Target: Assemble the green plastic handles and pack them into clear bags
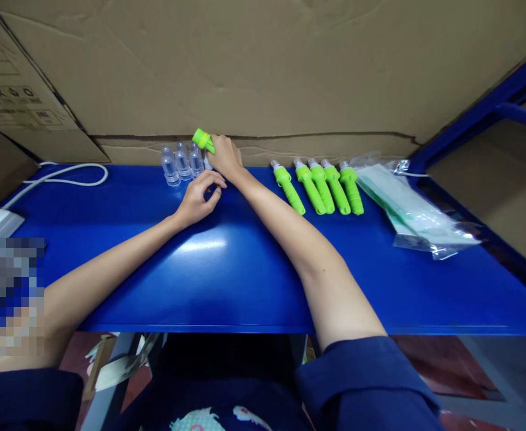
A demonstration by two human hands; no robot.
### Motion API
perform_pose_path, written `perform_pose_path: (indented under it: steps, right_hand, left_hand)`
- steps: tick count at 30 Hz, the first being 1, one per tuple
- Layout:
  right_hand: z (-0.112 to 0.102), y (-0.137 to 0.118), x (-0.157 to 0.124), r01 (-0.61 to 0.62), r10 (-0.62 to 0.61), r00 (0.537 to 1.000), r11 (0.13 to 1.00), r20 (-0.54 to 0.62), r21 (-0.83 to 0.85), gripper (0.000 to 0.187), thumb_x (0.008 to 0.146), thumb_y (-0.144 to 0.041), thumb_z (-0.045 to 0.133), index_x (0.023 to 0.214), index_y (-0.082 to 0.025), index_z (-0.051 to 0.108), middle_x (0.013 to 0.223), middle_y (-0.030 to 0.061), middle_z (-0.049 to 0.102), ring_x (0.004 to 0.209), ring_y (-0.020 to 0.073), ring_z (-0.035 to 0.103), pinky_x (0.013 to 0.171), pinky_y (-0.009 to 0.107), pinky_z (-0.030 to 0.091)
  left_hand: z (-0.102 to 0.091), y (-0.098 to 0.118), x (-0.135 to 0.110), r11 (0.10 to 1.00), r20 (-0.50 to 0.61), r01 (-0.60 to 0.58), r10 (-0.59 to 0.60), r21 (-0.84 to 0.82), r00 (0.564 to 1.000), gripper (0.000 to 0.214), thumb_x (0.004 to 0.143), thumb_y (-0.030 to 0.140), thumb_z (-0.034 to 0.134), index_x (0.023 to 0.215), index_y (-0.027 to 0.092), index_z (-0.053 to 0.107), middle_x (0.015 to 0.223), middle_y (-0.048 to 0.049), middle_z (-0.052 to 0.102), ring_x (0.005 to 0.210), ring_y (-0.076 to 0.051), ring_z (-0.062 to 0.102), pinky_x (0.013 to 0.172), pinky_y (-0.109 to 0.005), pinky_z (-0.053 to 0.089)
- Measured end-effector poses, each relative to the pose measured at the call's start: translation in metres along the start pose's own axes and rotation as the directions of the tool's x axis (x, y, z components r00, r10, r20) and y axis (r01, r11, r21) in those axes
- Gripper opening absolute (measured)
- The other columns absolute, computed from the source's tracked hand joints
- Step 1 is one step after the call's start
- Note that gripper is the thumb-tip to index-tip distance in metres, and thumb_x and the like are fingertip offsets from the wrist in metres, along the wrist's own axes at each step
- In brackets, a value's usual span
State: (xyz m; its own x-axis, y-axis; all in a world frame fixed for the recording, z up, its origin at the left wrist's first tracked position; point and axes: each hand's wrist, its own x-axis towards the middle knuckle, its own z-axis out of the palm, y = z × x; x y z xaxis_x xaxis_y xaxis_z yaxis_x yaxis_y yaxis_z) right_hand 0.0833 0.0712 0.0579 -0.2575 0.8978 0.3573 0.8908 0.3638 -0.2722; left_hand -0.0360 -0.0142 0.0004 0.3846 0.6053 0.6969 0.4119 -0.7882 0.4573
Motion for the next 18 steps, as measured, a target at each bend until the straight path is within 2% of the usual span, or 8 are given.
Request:
perform_pose_path:
  steps: [7,12,15,18]
  right_hand:
    - [0.002,-0.002,-0.002,-0.014,0.014,1.0,1.0,-0.009,-0.018,0.042,0.097,-0.027,0.05,0.137,-0.023,0.06,0.125,0.015,0.072,0.116,0.0373,0.066,0.09,0.05,0.054]
    - [-0.007,0.015,-0.013,-0.01,0.01,1.0,1.0,-0.013,0.029,0.041,0.095,-0.03,0.053,0.134,-0.021,0.063,0.123,0.017,0.072,0.115,0.0393,0.065,0.09,0.052,0.053]
    - [-0.017,0.031,-0.025,0.037,-0.035,0.999,0.992,-0.014,0.118,0.036,0.09,-0.028,0.06,0.123,-0.016,0.069,0.115,0.0162,0.075,0.108,0.0363,0.067,0.092,0.05,0.053]
    - [-0.027,0.044,-0.042,0.141,-0.148,0.989,0.946,0.002,0.291,0.029,0.086,-0.029,0.065,0.108,-0.013,0.072,0.104,0.0117,0.077,0.099,0.0306,0.068,0.093,0.045,0.053]
  left_hand:
    - [0.0,0.0,-0.001,1.0,-0.005,-0.012,0.012,-0.007,1.0,0.017,0.094,0.01,0.05,0.097,0.017,0.065,0.107,-0.009,0.068,0.1,-0.019,0.066,0.089,-0.034,0.056]
    - [0.0,0.0,0.0,0.999,-0.008,-0.032,0.032,0.005,0.999,0.018,0.092,0.008,0.051,0.097,0.017,0.065,0.105,-0.0085,0.067,0.099,-0.019,0.066,0.088,-0.034,0.056]
    - [0.0,-0.001,0.0,0.999,-0.026,-0.04,0.04,0.013,0.999,0.019,0.092,0.006,0.051,0.099,0.018,0.064,0.107,-0.0087,0.067,0.099,-0.019,0.065,0.088,-0.034,0.056]
    - [0.001,-0.003,0.0,0.998,-0.074,-0.063,0.064,0.012,0.995,0.019,0.091,0.006,0.052,0.1,0.017,0.064,0.107,-0.0088,0.067,0.095,-0.017,0.065,0.087,-0.033,0.056]
